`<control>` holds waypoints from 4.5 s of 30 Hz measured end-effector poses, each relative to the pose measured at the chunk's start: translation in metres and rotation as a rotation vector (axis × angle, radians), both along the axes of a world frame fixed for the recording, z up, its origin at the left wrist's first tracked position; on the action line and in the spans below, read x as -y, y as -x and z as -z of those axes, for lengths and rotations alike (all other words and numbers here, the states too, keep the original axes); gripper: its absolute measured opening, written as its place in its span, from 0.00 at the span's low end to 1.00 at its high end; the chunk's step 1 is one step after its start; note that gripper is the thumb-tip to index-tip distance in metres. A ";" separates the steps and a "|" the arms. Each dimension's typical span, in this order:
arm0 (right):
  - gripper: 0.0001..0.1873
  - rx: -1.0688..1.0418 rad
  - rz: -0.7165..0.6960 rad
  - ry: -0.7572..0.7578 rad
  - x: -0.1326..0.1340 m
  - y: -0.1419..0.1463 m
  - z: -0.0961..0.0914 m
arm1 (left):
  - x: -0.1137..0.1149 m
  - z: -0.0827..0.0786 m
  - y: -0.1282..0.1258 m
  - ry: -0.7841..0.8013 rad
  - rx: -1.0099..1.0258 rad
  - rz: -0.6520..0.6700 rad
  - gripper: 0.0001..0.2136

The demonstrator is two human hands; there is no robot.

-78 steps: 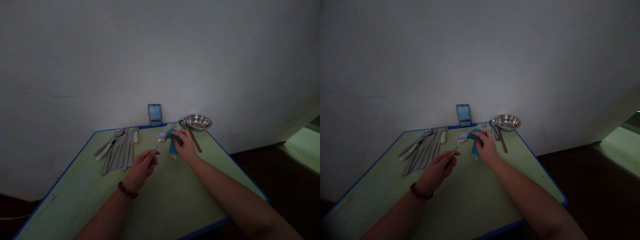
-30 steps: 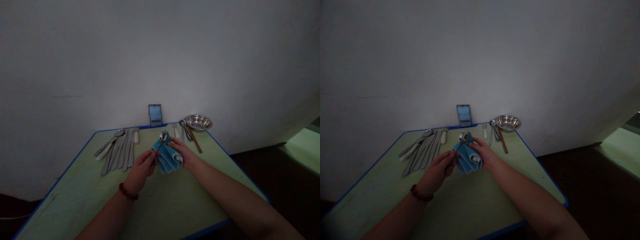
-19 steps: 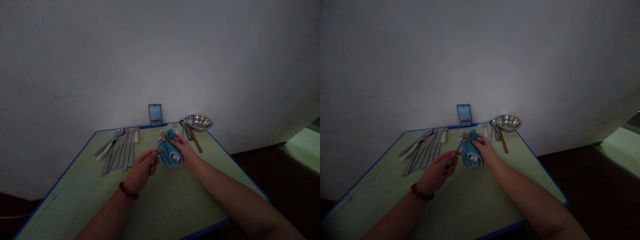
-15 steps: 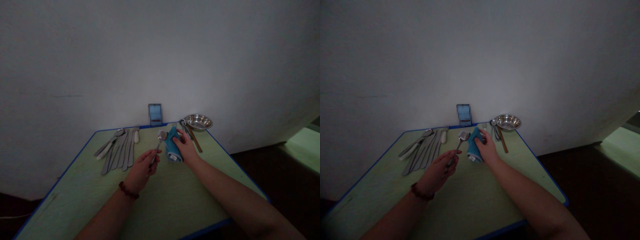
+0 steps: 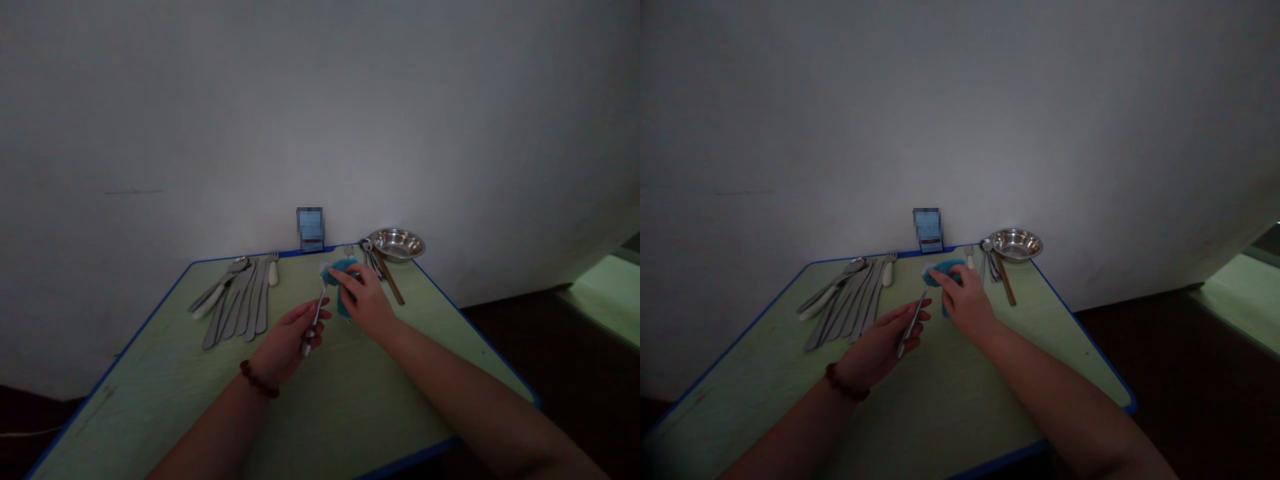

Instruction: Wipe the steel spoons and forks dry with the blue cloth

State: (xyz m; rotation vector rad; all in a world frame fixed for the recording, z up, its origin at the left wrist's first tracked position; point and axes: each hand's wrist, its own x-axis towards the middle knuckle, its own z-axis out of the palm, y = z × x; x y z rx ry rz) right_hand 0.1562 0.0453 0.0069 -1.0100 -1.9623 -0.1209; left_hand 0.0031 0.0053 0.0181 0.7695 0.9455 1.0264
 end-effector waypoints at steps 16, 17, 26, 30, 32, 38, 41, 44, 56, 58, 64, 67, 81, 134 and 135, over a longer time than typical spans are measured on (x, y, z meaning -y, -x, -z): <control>0.18 0.207 0.002 -0.017 0.004 0.004 0.000 | -0.002 0.001 0.002 0.039 0.045 -0.018 0.09; 0.18 0.214 -0.001 -0.013 0.004 0.004 0.000 | -0.002 0.001 0.002 0.041 0.040 -0.018 0.09; 0.17 0.282 -0.040 0.006 0.005 0.005 0.000 | -0.004 0.003 0.002 0.033 0.046 -0.022 0.08; 0.17 0.281 -0.067 0.012 0.007 0.007 -0.001 | -0.005 0.006 0.002 0.027 0.098 -0.029 0.08; 0.16 0.279 -0.075 0.015 0.007 0.007 -0.001 | -0.006 0.008 0.003 0.020 0.116 -0.025 0.09; 0.16 0.284 -0.070 0.004 0.007 0.006 -0.001 | -0.006 0.009 0.004 -0.010 0.127 0.008 0.08; 0.17 0.285 -0.041 -0.004 0.006 0.006 0.000 | -0.005 0.009 0.004 0.003 0.098 0.028 0.09; 0.17 0.269 -0.005 -0.007 0.005 0.005 0.000 | -0.004 0.008 0.003 0.032 0.055 0.040 0.10; 0.19 0.234 0.062 0.017 0.006 0.004 -0.002 | -0.002 0.003 0.003 0.045 0.042 0.041 0.10; 0.19 0.257 0.057 0.004 0.006 0.004 -0.002 | -0.003 0.003 0.003 0.046 0.049 0.027 0.11; 0.18 0.296 0.011 0.012 0.006 0.005 -0.002 | -0.005 0.008 0.005 0.021 0.079 0.020 0.11; 0.17 0.316 -0.012 0.007 0.007 0.005 -0.001 | -0.006 0.009 0.006 0.009 0.091 0.033 0.11; 0.16 0.321 -0.067 -0.017 0.008 0.007 0.000 | -0.007 0.007 0.010 -0.019 0.159 0.004 0.08; 0.16 0.429 -0.217 0.018 0.011 0.010 0.004 | -0.013 0.003 0.012 0.019 0.179 -0.211 0.09; 0.16 0.423 -0.221 0.019 0.011 0.010 0.005 | -0.013 0.002 0.013 0.024 0.183 -0.216 0.09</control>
